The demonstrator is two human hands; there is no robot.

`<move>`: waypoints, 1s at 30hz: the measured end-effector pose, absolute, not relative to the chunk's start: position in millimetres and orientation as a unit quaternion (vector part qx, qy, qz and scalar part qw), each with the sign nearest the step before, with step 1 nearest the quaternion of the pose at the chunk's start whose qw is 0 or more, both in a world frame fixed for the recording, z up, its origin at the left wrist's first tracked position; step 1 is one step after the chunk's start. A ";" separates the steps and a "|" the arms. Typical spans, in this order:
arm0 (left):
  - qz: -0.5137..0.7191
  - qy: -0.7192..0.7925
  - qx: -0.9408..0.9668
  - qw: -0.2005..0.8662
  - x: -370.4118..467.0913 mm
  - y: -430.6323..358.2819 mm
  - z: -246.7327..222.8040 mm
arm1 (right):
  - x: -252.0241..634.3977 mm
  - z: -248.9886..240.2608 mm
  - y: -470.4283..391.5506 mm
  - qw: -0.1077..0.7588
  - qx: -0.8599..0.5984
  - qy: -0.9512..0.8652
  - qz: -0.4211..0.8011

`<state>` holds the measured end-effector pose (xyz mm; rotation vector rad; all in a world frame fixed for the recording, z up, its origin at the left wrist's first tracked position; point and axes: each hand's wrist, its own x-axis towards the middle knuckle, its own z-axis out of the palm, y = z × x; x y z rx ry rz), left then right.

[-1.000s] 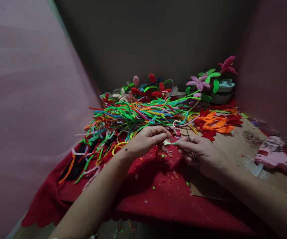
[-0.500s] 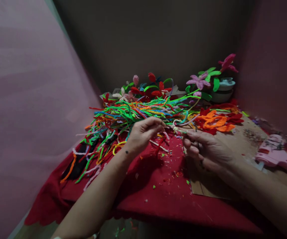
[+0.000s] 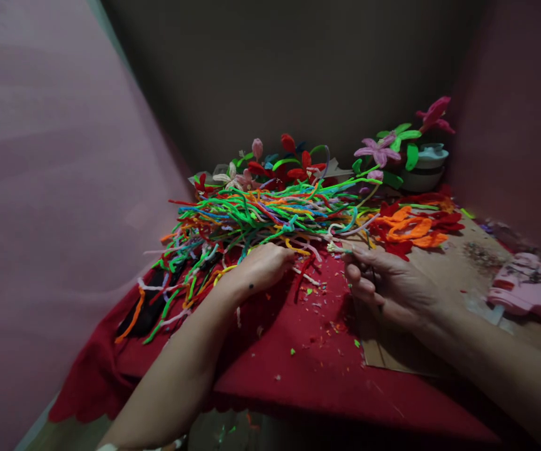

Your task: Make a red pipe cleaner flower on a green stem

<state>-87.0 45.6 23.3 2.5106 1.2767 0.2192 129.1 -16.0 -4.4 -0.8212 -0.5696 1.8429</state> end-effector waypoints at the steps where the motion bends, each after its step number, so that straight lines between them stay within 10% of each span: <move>1: 0.080 0.463 0.872 0.136 -88.0 47.8 20.7 | 129.0 -3.9 -16.0 0.500 -0.342 -0.233 0.761; 6: 0.123 0.479 0.863 0.106 -81.8 43.9 20.2 | 127.9 -4.6 -15.5 0.496 -0.336 -0.215 0.771; 15: 0.390 0.377 0.668 0.509 -35.7 2.0 18.8 | 118.5 -7.3 -21.8 0.485 -0.339 -0.243 0.769; 30: 0.400 0.354 0.434 0.725 -40.1 10.7 22.6 | 119.8 -1.6 -27.4 0.462 -0.316 -0.382 0.735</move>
